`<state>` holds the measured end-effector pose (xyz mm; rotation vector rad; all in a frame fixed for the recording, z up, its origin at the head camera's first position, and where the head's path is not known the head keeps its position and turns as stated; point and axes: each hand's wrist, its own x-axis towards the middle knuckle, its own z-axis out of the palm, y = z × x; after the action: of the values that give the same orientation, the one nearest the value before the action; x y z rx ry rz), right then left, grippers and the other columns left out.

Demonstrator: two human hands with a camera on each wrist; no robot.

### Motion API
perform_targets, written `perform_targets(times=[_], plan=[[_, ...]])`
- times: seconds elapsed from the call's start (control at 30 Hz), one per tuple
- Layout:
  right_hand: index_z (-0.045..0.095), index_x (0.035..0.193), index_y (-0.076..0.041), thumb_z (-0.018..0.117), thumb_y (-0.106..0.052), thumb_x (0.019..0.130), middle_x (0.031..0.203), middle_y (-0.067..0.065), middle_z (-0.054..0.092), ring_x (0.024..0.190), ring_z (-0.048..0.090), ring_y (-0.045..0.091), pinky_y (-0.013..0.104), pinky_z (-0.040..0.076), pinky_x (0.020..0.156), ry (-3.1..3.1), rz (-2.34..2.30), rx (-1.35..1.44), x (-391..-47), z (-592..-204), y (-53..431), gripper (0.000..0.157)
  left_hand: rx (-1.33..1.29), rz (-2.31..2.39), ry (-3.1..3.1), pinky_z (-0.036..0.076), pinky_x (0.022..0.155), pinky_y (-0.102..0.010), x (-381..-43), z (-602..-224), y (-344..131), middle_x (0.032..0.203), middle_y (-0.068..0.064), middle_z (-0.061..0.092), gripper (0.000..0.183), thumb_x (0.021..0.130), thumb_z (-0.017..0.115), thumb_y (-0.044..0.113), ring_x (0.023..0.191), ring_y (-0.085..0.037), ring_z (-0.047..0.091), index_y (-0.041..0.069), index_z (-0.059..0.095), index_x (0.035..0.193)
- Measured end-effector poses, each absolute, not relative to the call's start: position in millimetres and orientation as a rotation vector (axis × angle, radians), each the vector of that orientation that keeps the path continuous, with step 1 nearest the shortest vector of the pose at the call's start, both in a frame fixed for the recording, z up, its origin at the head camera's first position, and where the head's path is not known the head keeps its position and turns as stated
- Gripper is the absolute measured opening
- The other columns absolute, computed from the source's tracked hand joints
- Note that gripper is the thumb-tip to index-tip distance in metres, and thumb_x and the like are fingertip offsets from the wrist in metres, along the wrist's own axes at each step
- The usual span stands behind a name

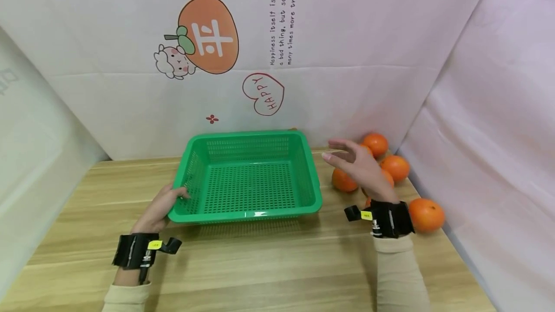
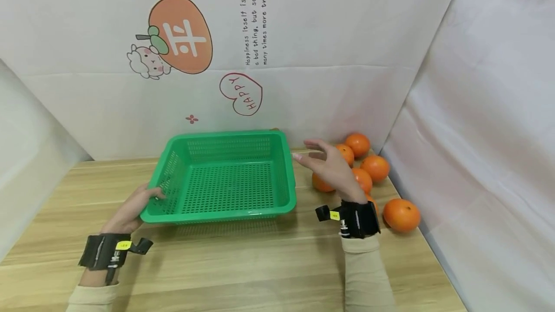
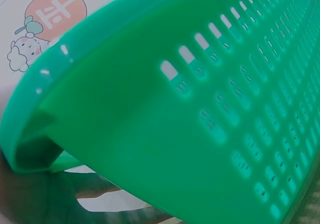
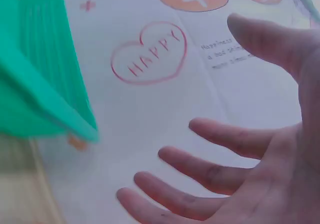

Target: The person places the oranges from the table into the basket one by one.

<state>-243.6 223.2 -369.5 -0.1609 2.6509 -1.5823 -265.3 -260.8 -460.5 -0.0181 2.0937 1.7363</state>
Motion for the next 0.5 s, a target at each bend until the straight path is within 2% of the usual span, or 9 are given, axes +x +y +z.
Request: perform_targets(times=[0.17, 0.27, 0.37, 0.5], plan=[[0.046, 0.157, -0.014, 0.07, -0.055, 0.096, 0.164, 0.011, 0.043, 0.15, 0.042, 0.041, 0.061, 0.043, 0.117, 2.866, -1.457, -0.134, -226, -351, 230, 0.077, -0.012, 1.732, 2.096, 0.059, 0.085, -0.03, -265, -463, -262, 0.151, -0.029, 0.044, 0.076, 0.1, 0.042, 0.012, 0.109, -0.016, 0.063, 0.0, 0.009, 0.167], [0.048, 0.156, -0.013, 0.07, -0.05, 0.097, 0.159, 0.013, 0.05, 0.147, 0.047, 0.041, 0.058, 0.046, 0.115, 2.975, -1.455, -0.123, -219, -347, 237, 0.073, -0.012, 1.728, 2.096, 0.059, 0.085, -0.03, -265, -463, -263, 0.151, -0.029, 0.043, 0.076, 0.101, 0.042, 0.013, 0.108, -0.016, 0.063, -0.001, 0.008, 0.167], [0.053, 0.152, -0.014, 0.072, -0.045, 0.098, 0.152, 0.011, 0.058, 0.139, 0.056, 0.031, 0.039, 0.051, 0.111, 3.058, -1.533, -0.078, -216, -346, 247, 0.065, -0.01, 1.73, 2.096, 0.059, 0.085, -0.03, -265, -464, -263, 0.152, -0.029, 0.042, 0.077, 0.101, 0.043, 0.013, 0.109, -0.016, 0.063, -0.001, 0.007, 0.167], [0.059, 0.146, -0.015, 0.075, -0.039, 0.096, 0.144, 0.007, 0.064, 0.12, 0.063, 0.003, 0.01, 0.05, 0.096, 3.148, -1.606, -0.002, -214, -347, 262, 0.058, -0.008, 1.729, 2.099, 0.058, 0.087, -0.03, -267, -463, -263, 0.155, -0.03, 0.04, 0.077, 0.101, 0.044, 0.014, 0.111, -0.017, 0.062, 0.0, 0.006, 0.168]])
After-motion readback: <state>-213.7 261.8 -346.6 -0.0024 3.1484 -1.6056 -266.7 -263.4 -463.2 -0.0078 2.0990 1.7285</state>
